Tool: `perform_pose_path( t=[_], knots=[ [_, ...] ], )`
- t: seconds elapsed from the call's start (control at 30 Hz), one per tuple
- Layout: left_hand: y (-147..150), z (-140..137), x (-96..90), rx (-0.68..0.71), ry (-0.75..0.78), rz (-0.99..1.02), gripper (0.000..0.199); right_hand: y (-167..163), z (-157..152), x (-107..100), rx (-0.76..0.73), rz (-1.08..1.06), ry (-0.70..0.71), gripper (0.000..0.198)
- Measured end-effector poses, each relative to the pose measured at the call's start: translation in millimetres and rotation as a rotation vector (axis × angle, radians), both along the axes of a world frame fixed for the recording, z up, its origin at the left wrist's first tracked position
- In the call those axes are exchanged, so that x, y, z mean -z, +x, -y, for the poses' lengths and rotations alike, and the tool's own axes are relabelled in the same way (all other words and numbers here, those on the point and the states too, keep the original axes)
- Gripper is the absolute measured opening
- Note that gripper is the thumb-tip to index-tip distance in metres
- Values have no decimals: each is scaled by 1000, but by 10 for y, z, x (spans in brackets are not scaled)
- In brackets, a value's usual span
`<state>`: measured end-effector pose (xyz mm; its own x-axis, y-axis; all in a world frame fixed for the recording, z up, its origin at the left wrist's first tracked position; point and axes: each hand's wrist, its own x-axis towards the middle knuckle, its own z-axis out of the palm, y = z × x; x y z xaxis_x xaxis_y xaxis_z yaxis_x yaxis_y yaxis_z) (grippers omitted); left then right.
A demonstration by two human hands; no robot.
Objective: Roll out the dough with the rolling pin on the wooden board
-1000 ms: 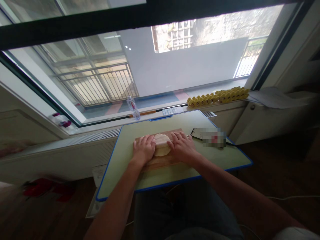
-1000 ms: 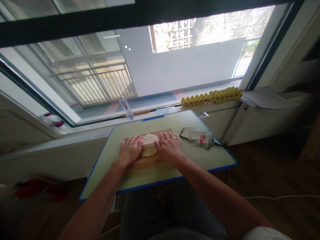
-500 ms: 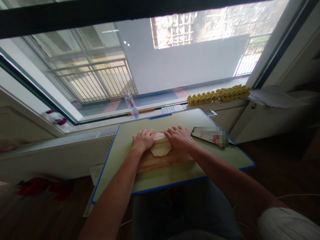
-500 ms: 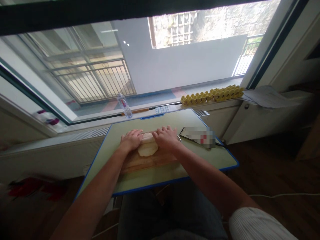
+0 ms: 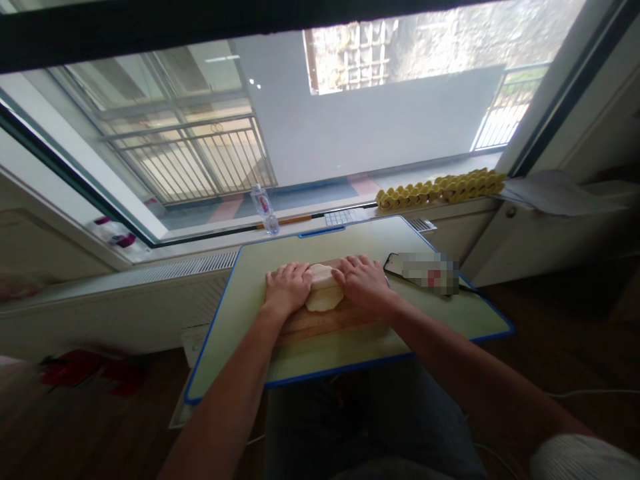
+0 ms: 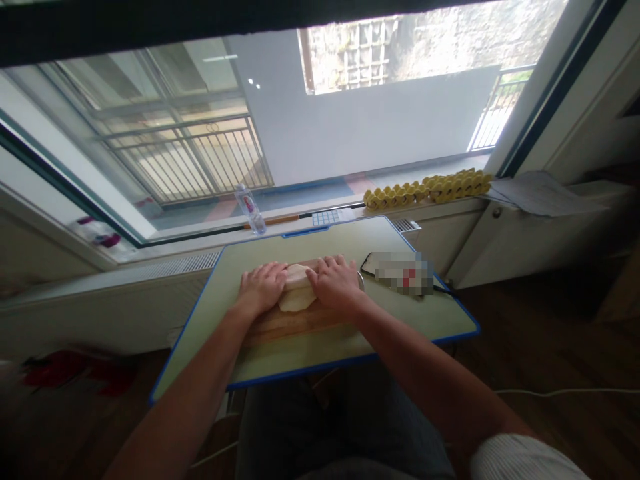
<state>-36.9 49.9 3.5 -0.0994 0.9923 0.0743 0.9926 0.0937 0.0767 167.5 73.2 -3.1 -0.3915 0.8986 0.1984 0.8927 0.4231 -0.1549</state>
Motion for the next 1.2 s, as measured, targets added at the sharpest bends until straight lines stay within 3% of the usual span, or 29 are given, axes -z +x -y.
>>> perform_pose_path(
  t=[0.33, 0.6, 0.77, 1.07, 1.2],
  knots=[
    [120, 459, 5, 33, 36, -23, 57, 100, 428, 132, 25, -50, 13, 69],
    [210, 882, 131, 37, 122, -29, 63, 251, 822, 217, -6, -35, -9, 71],
    [148, 725, 137, 55, 105, 4, 64, 226, 720, 204, -18, -22, -3, 73],
    [10, 127, 55, 29, 28, -5, 58, 45, 141, -4, -39, 0, -56, 69],
    [-4, 44, 46, 26, -7, 0, 59, 11, 93, -3, -19, -4, -47, 69]
  ],
)
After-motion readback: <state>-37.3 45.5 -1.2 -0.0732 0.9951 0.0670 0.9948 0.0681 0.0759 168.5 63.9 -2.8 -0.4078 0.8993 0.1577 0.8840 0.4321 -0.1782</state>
